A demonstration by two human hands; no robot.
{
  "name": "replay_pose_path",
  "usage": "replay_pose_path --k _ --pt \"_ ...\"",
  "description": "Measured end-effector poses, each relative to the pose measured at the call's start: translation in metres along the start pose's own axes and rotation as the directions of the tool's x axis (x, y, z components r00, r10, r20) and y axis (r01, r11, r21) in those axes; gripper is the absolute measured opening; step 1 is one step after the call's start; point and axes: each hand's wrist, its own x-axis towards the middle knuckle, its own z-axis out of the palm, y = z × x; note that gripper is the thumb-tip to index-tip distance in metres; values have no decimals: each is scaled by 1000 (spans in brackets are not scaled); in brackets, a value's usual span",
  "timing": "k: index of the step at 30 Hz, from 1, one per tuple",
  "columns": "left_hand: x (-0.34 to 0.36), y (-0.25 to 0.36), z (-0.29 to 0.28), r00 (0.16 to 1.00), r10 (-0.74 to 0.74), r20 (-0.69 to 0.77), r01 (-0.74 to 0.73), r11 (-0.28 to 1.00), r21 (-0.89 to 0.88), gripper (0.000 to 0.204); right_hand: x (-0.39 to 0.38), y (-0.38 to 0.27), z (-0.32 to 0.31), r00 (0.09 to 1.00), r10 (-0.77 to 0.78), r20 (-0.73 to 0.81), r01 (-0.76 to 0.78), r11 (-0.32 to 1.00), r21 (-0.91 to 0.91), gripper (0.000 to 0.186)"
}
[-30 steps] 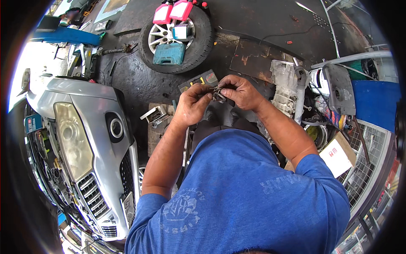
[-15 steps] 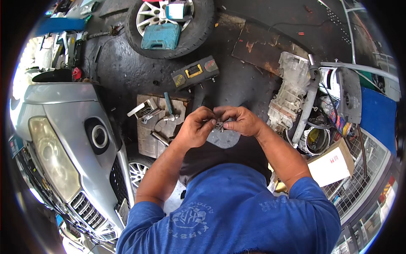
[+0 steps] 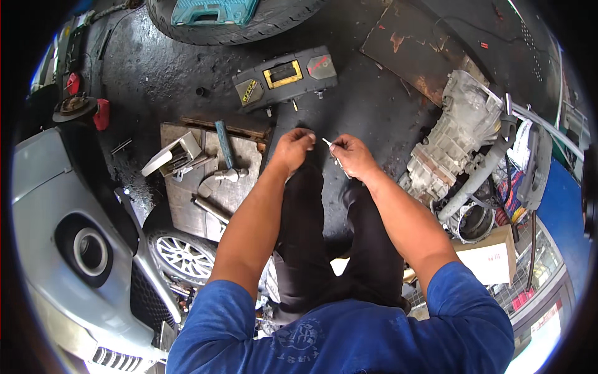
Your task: The recorder is using a long metal pipe as a lever to loosen or tighten a component within the engine bay of a vehicle.
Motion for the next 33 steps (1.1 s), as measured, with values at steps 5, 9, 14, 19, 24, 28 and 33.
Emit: replay_pose_path --k 5,9,14,19,24,28,33 --pt "92 -39 -48 966 -87 -243 82 996 -32 23 76 48 7 979 -65 -192 -36 877 -480 20" --pt "145 -82 -56 957 -105 -272 109 994 1 25 110 78 2 976 18 -219 -123 870 -477 23" --pt "187 -112 -63 915 -180 -362 257 950 178 68 141 101 -13 973 -73 -218 -55 847 -529 24" --pt "199 -108 -47 915 -76 -396 156 973 173 67 181 125 -11 970 -176 -168 19 743 -669 27" --pt "203 -106 -49 890 -45 -453 144 972 186 63 208 142 -8 963 -246 -110 98 700 -708 28" --pt "206 -131 -50 864 25 -503 18 997 80 55 219 145 -11 969 -241 -45 138 688 -712 30" --pt "221 -152 -54 927 4 -376 -165 903 -396 41 227 150 -11 910 -414 37 336 682 -650 29"
